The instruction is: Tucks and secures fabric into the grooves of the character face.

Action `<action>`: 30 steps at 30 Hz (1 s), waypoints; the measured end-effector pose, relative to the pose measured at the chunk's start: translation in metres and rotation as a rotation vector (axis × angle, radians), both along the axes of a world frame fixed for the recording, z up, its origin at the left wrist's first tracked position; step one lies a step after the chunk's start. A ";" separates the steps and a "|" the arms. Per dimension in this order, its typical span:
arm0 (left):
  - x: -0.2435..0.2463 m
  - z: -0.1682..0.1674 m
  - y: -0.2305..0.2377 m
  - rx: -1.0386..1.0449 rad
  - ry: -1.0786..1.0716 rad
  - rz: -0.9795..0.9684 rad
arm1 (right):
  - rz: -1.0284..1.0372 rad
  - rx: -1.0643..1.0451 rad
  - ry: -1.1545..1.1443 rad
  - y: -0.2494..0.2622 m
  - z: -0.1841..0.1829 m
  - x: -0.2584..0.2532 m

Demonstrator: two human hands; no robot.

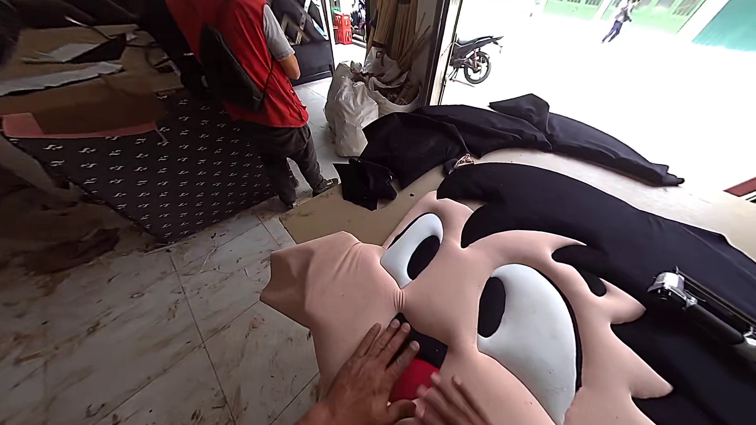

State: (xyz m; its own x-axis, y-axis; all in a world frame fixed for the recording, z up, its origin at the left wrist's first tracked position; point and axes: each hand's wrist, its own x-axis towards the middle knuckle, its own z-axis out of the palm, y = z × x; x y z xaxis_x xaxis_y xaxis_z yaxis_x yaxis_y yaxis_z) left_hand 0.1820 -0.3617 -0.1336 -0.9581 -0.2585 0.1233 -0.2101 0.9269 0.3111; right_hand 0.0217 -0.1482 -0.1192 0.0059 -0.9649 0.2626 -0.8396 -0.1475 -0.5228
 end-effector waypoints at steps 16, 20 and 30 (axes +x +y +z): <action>0.029 0.019 -0.240 0.191 -0.136 0.601 | -0.124 0.034 -0.131 -0.208 0.010 0.094; 0.020 0.026 -0.261 0.352 -0.277 0.570 | -0.796 0.038 0.163 -0.139 -0.006 -0.028; 0.038 0.001 -0.283 0.194 -0.103 0.357 | -1.023 0.186 0.351 -0.122 -0.031 -0.057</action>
State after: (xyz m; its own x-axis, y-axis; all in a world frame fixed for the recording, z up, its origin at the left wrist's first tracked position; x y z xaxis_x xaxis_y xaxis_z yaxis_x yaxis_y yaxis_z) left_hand 0.2205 -0.6448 -0.1326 -0.8086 -0.5860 -0.0521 -0.5470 0.7163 0.4333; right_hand -0.0355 -0.2703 -0.1505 -0.7737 -0.5810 0.2528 -0.6269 0.7598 -0.1723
